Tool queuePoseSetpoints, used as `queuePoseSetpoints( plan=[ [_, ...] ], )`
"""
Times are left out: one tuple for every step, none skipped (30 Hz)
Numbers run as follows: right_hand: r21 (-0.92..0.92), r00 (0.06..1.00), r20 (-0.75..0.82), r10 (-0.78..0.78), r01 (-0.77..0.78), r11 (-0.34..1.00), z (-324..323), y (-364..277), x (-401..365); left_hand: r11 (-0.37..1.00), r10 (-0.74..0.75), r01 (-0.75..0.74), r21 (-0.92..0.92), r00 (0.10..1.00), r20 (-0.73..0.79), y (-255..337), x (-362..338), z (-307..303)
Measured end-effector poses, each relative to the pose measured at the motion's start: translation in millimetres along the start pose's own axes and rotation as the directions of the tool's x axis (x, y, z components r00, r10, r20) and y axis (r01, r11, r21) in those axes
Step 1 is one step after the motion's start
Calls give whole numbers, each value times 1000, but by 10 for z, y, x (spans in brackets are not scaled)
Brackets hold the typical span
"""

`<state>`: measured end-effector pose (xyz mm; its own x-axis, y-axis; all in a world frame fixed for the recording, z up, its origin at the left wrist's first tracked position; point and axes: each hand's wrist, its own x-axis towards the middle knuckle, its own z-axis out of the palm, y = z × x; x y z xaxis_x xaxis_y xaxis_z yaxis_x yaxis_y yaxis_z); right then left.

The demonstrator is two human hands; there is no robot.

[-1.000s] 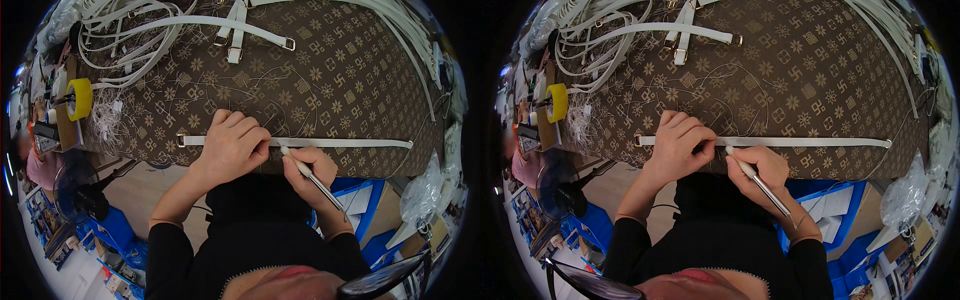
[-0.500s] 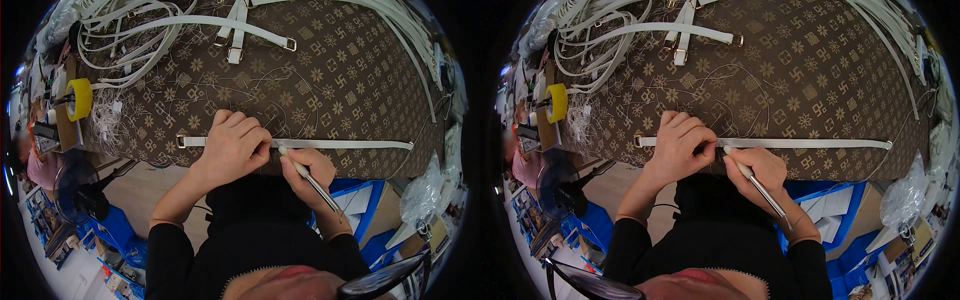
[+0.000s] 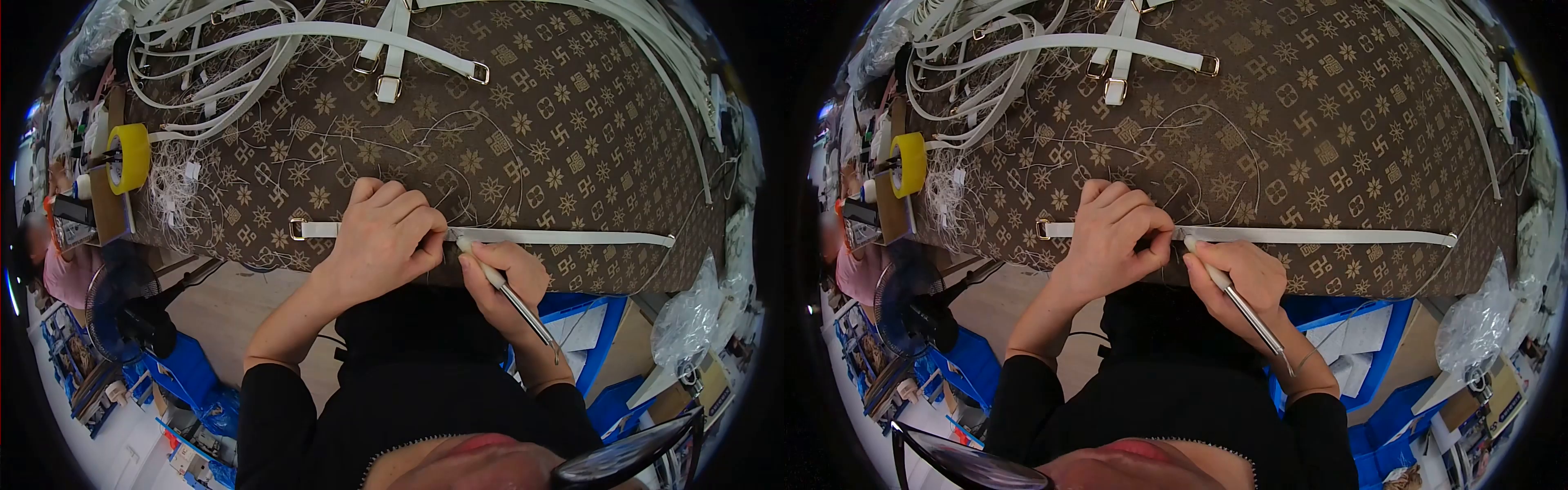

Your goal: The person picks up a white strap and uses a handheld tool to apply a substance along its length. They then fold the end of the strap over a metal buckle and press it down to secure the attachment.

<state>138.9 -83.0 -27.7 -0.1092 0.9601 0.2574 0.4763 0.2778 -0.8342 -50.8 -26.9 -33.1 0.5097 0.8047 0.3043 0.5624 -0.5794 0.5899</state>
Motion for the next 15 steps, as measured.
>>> queuePoseSetpoints(
  plan=[
    [0, 1000, 1, 0, 0, 1000, 0, -2, 1, 1000, 3, -3, 5, 1000, -7, -2, 0, 5],
    [5, 1000, 5, 7, -7, 1000, 0, -4, 1, 1000, 5, -5, 10, 1000, -13, -4, -2, 9],
    [9, 1000, 10, 15, -15, 1000, -1, -5, 0, 1000, 5, -4, 10, 1000, -14, -6, -4, 11],
    [10, 1000, 11, 14, -14, 1000, -1, -1, -6, 1000, 3, -3, 6, 1000, -11, -8, -7, 13],
    [13, 1000, 14, 19, -19, 1000, 1, 6, -15, 1000, 2, -2, 2, 1000, -8, -10, -8, 13],
    [16, 1000, 18, 24, -24, 1000, 2, 9, -20, 1000, 2, -2, 2, 1000, -7, -9, -8, 11],
    [16, 1000, 18, 24, -24, 1000, 3, 7, -19, 1000, 2, -1, 3, 1000, -7, -7, -7, 9],
    [17, 1000, 16, 21, -22, 1000, 5, 4, -16, 1000, 1, -1, 4, 1000, -6, -6, -5, 8],
    [18, 1000, 13, 19, -19, 1000, 5, 1, -14, 1000, 1, -1, 3, 1000, -6, -7, -5, 9],
    [18, 1000, 14, 19, -19, 1000, 3, 0, -12, 1000, 3, -3, 4, 1000, -5, -8, -4, 10],
    [13, 1000, 16, 15, -15, 1000, 0, 0, -8, 1000, 5, -5, 5, 1000, -4, -9, -4, 10],
    [8, 1000, 18, 12, -12, 1000, -1, -1, -6, 1000, 4, -4, 4, 1000, -4, -8, -4, 10],
    [8, 1000, 19, 11, -12, 1000, 0, 0, -4, 1000, 3, -3, 4, 1000, -3, -7, -4, 9],
    [13, 1000, 17, 10, -11, 1000, 1, -1, -3, 1000, 2, -2, 4, 1000, -2, -6, -5, 7],
    [18, 1000, 16, 9, -10, 1000, 2, -2, -3, 1000, 2, -2, 4, 1000, -2, -5, -6, 6]
  ],
)
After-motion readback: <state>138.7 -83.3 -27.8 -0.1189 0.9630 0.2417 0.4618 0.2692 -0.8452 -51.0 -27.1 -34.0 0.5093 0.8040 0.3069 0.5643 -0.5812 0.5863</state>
